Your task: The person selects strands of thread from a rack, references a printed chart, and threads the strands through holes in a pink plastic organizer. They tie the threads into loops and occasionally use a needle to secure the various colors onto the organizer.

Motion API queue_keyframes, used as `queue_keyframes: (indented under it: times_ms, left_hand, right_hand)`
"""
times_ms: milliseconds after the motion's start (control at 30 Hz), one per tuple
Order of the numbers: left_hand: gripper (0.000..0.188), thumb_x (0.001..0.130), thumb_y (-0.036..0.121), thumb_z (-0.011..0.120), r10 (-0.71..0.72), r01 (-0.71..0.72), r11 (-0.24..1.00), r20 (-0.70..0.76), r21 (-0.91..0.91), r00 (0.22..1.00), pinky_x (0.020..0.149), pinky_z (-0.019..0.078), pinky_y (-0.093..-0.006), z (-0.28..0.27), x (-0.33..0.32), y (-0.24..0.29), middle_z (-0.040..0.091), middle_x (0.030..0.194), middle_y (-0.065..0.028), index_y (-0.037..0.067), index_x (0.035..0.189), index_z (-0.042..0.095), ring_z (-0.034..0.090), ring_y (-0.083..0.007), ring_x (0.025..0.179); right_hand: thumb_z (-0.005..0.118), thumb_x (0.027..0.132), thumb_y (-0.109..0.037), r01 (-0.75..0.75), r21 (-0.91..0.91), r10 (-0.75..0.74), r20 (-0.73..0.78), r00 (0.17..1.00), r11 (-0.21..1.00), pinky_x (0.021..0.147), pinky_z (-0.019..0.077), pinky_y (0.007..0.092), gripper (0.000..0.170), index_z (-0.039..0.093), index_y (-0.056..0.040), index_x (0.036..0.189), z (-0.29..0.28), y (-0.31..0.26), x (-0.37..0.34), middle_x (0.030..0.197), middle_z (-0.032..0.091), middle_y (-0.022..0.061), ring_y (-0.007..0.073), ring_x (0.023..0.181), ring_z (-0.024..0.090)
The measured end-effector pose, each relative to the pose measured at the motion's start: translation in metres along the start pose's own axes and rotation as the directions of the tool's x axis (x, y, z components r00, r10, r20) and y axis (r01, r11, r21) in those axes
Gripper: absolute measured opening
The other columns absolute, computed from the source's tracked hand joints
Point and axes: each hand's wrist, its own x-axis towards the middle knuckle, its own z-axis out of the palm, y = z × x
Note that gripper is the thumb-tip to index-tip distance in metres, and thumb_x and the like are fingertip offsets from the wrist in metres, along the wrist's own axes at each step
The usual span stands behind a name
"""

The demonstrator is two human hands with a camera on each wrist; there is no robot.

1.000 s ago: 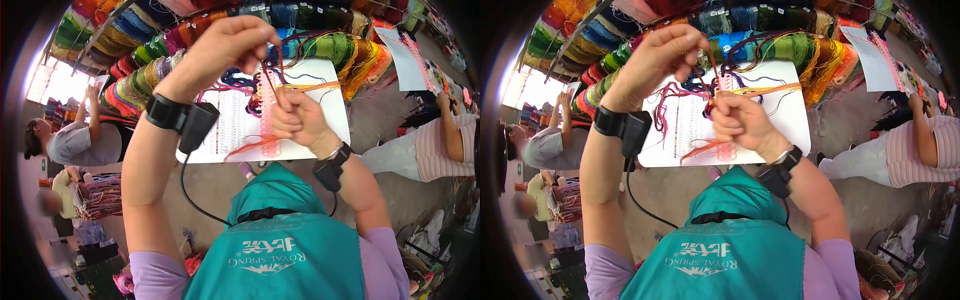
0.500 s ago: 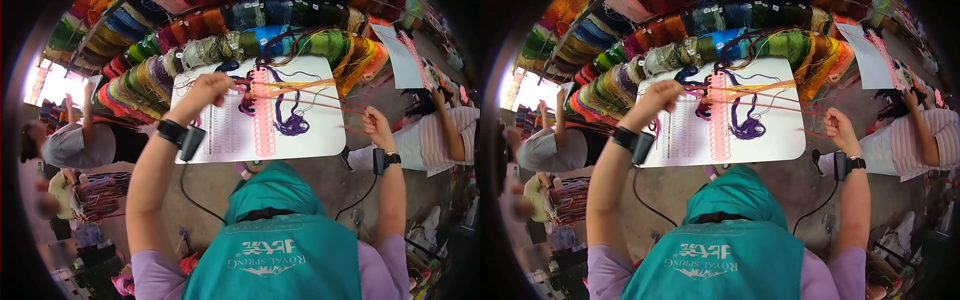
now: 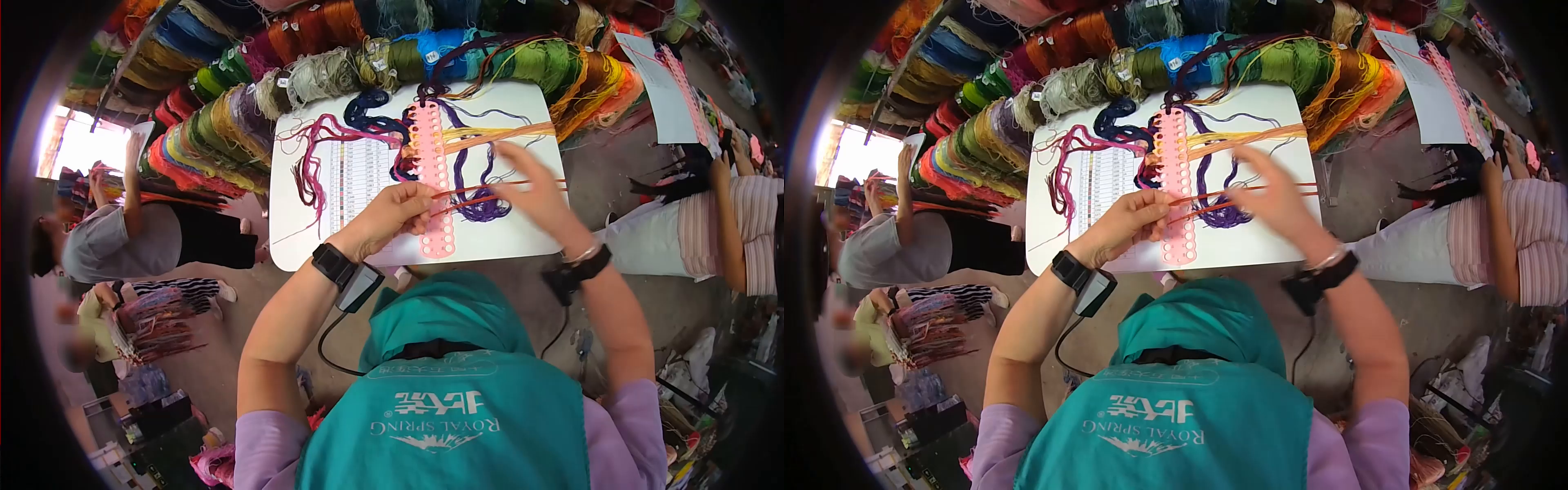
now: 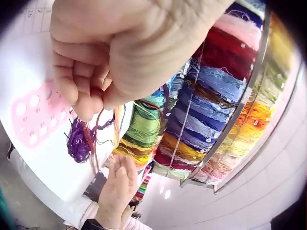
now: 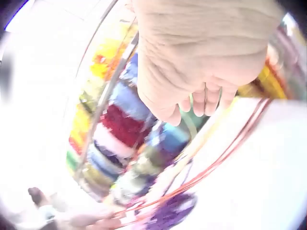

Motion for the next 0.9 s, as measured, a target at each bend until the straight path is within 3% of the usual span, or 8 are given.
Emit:
queue_keyframes:
  times_ms: [100, 167, 267, 367, 400, 500, 633, 900]
  left_hand:
    - [0.026, 0.101, 0.018, 0.060, 0.031, -0.030, 0.998, 0.018, -0.061, 0.999, 0.060, 0.0454, -0.0198, 0.001, -0.011, 0.006, 0.064, 0.087, -0.0009, 0.004, 0.123, 0.059, 0.054, -0.0072, 0.064]
    - [0.025, 0.100, 0.017, 0.061, 0.068, -0.069, 0.994, -0.009, -0.086, 0.998, 0.059, 0.0446, -0.0195, -0.003, -0.018, 0.008, 0.065, 0.087, -0.0016, 0.005, 0.122, 0.058, 0.055, -0.0073, 0.064]
    - [0.024, 0.098, 0.015, 0.064, 0.135, -0.150, 0.982, -0.128, -0.113, 0.982, 0.058, 0.0438, -0.0190, -0.011, -0.026, 0.003, 0.067, 0.088, -0.0031, 0.006, 0.119, 0.059, 0.054, -0.0071, 0.064]
    - [0.023, 0.095, 0.012, 0.067, 0.180, -0.212, 0.973, -0.278, -0.090, 0.943, 0.057, 0.0438, -0.0191, -0.014, -0.021, -0.013, 0.069, 0.087, -0.0045, 0.005, 0.116, 0.060, 0.054, -0.0068, 0.063]
    - [0.023, 0.095, 0.011, 0.067, 0.195, -0.225, 0.972, -0.312, -0.065, 0.930, 0.056, 0.0442, -0.0192, -0.013, -0.018, -0.019, 0.070, 0.087, -0.0049, 0.005, 0.115, 0.060, 0.055, -0.0067, 0.063]
    - [0.022, 0.094, 0.011, 0.068, 0.292, -0.271, 0.956, -0.380, 0.108, 0.878, 0.057, 0.0462, -0.0199, -0.008, -0.009, -0.029, 0.071, 0.086, -0.0056, 0.003, 0.113, 0.060, 0.057, -0.0068, 0.064]
    - [0.023, 0.097, 0.014, 0.065, 0.391, -0.312, 0.915, -0.369, 0.256, 0.843, 0.060, 0.0495, -0.0207, -0.003, -0.007, -0.030, 0.072, 0.090, -0.0062, 0.001, 0.115, 0.059, 0.061, -0.0075, 0.069]
    - [0.034, 0.103, 0.020, 0.055, -0.036, -0.027, 0.983, -0.334, -0.181, 0.942, 0.068, 0.0537, -0.0244, 0.005, -0.025, -0.002, 0.060, 0.126, -0.0119, 0.000, 0.130, 0.054, 0.065, -0.0139, 0.074]
  right_hand:
    - [0.078, 0.078, -0.013, 0.058, -0.006, -0.055, 0.251, 0.966, 0.998, 0.104, 0.0442, 0.0371, 0.083, 0.036, -0.0047, 0.150, 0.062, -0.049, 0.015, 0.139, 0.055, 0.0184, 0.0283, 0.123, 0.057]
    - [0.075, 0.079, -0.012, -0.205, 0.070, 0.153, 0.451, 0.879, 0.976, 0.096, 0.0501, 0.0343, 0.082, 0.035, -0.0055, 0.150, 0.082, -0.059, 0.023, 0.131, 0.062, 0.0182, 0.0241, 0.112, 0.064]
    - [0.074, 0.081, -0.011, -0.315, 0.135, 0.247, 0.370, 0.896, 0.939, 0.084, 0.0548, 0.0305, 0.071, 0.043, -0.0063, 0.144, 0.101, -0.049, 0.025, 0.112, 0.071, 0.0160, 0.0193, 0.095, 0.071]
    - [0.073, 0.083, -0.011, -0.368, -0.075, 0.369, 0.361, 0.856, 0.927, 0.075, 0.0560, 0.0280, 0.060, 0.048, -0.0081, 0.138, 0.095, -0.057, 0.025, 0.092, 0.073, 0.0129, 0.0158, 0.083, 0.072]
    - [0.073, 0.084, -0.012, -0.245, 0.144, 0.214, 0.202, 0.956, 0.959, 0.067, 0.0546, 0.0294, 0.044, 0.059, -0.0078, 0.126, 0.109, -0.038, 0.015, 0.074, 0.070, 0.0105, 0.0153, 0.070, 0.069]
    - [0.072, 0.086, -0.010, -0.059, -0.014, 0.060, 0.084, 0.995, 0.998, 0.059, 0.0505, 0.0283, 0.029, 0.066, -0.0061, 0.114, 0.115, -0.020, 0.009, 0.073, 0.070, 0.0093, 0.0128, 0.062, 0.064]
    - [0.069, 0.088, -0.008, -0.161, 0.059, 0.159, 0.033, 0.987, 0.985, 0.054, 0.0458, 0.0276, 0.012, 0.068, -0.0025, 0.099, 0.113, -0.019, 0.006, 0.070, 0.067, 0.0071, 0.0109, 0.057, 0.058]
    - [0.064, 0.087, -0.005, -0.270, 0.069, 0.273, -0.047, 0.961, 0.960, 0.053, 0.0448, 0.0274, 0.006, 0.060, -0.0003, 0.086, 0.117, -0.008, 0.018, 0.063, 0.060, 0.0060, 0.0086, 0.056, 0.054]
